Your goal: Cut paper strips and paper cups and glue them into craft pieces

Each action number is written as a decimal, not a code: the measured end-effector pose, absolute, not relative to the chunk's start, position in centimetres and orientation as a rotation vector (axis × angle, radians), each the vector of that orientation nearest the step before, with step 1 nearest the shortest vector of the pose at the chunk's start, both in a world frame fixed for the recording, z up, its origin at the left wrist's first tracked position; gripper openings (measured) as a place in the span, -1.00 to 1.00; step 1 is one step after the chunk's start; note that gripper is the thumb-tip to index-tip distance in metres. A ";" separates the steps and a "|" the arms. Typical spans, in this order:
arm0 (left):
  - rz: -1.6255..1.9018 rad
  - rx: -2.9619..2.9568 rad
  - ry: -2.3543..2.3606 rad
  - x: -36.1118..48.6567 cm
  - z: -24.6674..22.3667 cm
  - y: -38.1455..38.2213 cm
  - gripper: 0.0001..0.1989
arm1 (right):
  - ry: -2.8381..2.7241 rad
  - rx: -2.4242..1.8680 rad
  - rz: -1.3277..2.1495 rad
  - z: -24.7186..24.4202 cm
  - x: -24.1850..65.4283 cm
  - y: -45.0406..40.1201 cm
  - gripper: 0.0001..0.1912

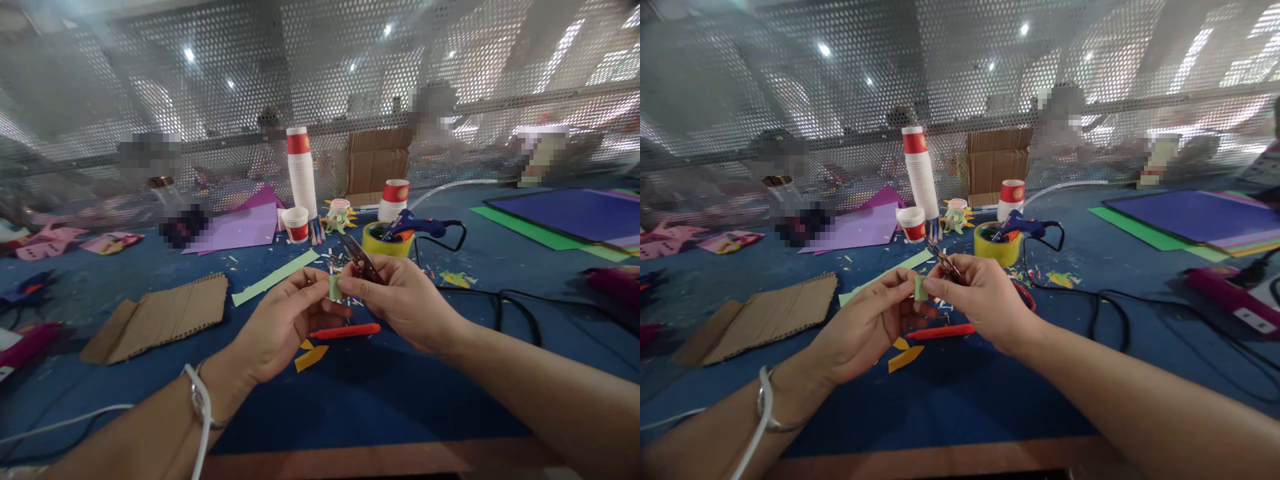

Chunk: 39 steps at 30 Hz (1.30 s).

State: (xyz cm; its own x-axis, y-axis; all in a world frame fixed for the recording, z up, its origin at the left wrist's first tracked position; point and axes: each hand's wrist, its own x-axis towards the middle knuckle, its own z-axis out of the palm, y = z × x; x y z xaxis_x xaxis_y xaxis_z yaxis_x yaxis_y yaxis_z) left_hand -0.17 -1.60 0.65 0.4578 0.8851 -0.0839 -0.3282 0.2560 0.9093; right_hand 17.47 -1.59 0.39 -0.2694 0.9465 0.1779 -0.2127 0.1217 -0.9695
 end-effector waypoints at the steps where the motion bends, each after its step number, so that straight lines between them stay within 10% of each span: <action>1: 0.882 0.958 0.657 -0.2 0.6 -1.4 -0.85 | -1.329 -0.797 1.402 0.4 17.5 -1.5 -0.70; 39: 0.988 0.914 0.630 -0.3 0.7 -1.4 -0.75 | -1.248 -0.628 1.524 0.6 17.3 -2.1 -0.78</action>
State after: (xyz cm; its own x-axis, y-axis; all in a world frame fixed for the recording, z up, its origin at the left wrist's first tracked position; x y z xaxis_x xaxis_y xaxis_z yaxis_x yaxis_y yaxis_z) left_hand -0.26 -1.43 0.74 0.4307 0.9012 -0.0481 -0.4241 0.2492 0.8706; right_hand 17.35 -2.07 0.65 -0.3403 0.9188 0.2001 -0.3769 0.0617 -0.9242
